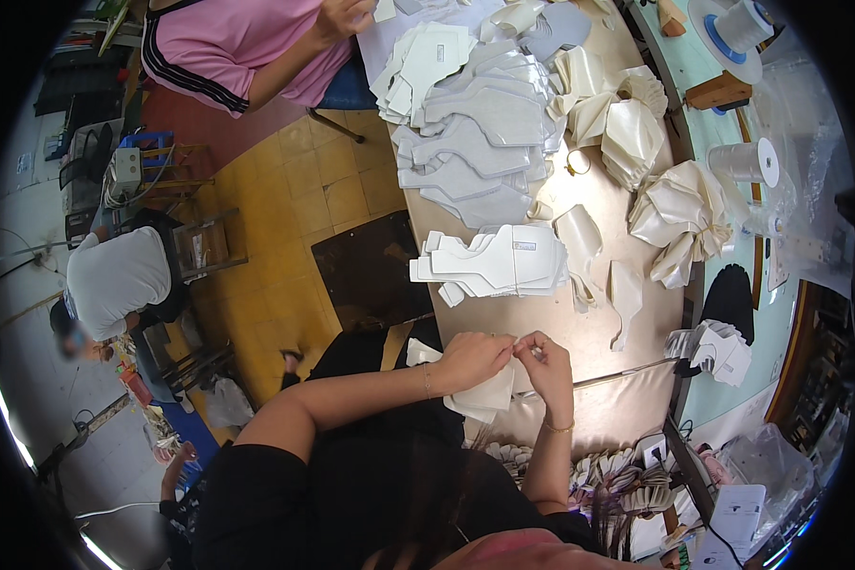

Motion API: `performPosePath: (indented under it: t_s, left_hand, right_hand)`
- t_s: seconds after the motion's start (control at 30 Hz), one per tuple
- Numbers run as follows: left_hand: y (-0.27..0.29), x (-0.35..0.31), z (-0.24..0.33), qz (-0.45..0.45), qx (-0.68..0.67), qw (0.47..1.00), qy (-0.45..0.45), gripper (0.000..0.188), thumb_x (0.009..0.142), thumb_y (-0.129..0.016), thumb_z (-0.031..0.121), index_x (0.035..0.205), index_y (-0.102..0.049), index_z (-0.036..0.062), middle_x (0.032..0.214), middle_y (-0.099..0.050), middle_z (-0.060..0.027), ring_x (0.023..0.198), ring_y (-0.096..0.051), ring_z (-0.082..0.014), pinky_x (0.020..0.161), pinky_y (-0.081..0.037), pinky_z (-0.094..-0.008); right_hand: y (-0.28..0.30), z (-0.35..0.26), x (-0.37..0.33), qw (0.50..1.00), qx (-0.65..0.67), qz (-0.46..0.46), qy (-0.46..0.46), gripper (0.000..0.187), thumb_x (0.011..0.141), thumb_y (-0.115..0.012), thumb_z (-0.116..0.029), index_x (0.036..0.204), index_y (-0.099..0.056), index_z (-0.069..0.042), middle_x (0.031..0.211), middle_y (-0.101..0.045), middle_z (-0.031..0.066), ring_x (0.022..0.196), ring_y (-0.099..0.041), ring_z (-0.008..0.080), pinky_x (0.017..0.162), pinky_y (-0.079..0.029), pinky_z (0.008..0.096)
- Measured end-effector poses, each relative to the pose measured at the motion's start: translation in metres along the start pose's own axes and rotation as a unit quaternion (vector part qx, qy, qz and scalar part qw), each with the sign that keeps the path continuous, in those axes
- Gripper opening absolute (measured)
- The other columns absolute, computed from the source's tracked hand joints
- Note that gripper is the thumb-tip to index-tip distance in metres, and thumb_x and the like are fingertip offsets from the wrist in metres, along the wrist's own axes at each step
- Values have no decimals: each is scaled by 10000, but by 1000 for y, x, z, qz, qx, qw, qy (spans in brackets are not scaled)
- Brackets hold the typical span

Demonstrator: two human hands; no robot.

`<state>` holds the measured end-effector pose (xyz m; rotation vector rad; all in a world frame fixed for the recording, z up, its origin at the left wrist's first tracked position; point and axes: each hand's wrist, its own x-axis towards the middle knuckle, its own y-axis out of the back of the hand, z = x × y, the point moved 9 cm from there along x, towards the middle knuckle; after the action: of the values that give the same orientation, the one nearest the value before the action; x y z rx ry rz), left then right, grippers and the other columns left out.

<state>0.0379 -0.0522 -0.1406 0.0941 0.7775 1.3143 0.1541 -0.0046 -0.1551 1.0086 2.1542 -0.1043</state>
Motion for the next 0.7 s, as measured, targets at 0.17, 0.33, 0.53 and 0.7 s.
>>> performPosePath:
  t_s: [0.17,0.33,0.53,0.7]
  left_hand:
    - [3,-1,1,1,-32,999,-4,214,930,-517,235,910,-657,75,701,-638,-172,656,-623,-378,600,-482,-480]
    - [-1,-1,-9,-6,-108,993,35,226,937,-518,229,934,-639,38,695,-626,-181,647,-610,-376,597,-466,-449]
    - [-11,0,-19,-9,-232,971,62,221,949,-547,202,927,-614,-8,658,-559,-140,589,-514,-174,572,-433,-342]
    - [-18,2,-31,-65,-268,958,76,244,955,-557,216,915,-612,-19,645,-550,-106,615,-469,-102,576,-433,-314]
  right_hand:
    - [-2,8,2,999,43,-14,-23,115,856,-641,-136,826,-665,-28,643,-590,-13,555,-424,44,509,-342,220]
    - [-2,10,3,999,47,-7,-20,116,850,-634,-129,805,-647,-23,630,-563,-16,568,-419,44,521,-341,223]
    - [0,13,4,998,55,14,-39,106,841,-632,-101,787,-610,-12,608,-489,-37,575,-396,35,524,-333,216]
    - [-8,8,2,996,67,-49,-26,91,846,-645,-91,803,-626,-13,619,-513,-39,592,-419,29,529,-346,210]
